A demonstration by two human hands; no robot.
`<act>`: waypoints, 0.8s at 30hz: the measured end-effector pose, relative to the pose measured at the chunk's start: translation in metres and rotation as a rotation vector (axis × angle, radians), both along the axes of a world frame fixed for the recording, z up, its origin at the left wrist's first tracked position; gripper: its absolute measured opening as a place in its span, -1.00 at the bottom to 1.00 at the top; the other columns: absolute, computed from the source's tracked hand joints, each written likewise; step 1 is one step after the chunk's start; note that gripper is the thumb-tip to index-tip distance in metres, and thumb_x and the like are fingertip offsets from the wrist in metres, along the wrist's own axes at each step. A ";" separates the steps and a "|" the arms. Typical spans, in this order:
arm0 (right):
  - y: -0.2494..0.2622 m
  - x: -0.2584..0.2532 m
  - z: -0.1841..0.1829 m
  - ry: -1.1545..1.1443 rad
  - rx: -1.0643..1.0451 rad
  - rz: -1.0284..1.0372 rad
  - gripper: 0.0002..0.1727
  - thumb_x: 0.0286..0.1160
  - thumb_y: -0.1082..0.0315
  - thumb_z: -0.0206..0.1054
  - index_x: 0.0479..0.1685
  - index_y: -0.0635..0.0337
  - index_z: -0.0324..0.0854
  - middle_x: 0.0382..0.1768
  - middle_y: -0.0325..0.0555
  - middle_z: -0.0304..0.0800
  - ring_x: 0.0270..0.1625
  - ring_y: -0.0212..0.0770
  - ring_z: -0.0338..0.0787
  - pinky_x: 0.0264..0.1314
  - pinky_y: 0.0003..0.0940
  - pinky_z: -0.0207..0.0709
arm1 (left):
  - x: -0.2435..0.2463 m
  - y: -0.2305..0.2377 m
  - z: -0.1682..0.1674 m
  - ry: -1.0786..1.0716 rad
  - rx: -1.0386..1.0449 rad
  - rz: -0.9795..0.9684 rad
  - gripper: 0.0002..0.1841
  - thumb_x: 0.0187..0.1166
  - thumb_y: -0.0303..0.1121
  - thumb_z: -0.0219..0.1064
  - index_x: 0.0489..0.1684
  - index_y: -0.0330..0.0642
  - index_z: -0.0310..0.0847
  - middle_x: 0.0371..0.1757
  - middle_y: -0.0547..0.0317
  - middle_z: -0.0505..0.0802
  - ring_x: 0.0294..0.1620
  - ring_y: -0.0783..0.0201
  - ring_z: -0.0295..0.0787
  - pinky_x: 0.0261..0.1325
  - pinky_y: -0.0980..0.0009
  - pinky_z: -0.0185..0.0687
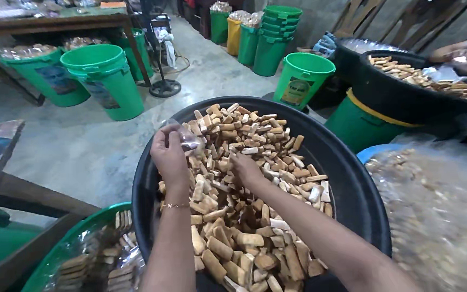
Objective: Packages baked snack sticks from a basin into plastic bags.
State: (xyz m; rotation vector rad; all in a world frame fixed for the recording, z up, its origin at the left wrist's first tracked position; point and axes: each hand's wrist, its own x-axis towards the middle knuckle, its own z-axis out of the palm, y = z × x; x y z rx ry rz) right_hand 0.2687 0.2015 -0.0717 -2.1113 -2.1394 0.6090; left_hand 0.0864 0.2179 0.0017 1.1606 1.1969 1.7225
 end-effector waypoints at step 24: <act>-0.051 0.043 0.032 0.811 0.103 -0.083 -0.52 0.59 0.48 0.35 0.49 0.45 0.52 0.27 0.43 0.68 0.23 0.20 0.76 0.37 0.08 0.57 | 0.044 -0.003 -0.028 1.487 -0.237 -0.800 -0.68 0.66 -0.46 0.24 0.22 -0.53 0.69 0.24 -0.60 0.72 0.34 -0.57 0.61 0.43 -0.44 0.38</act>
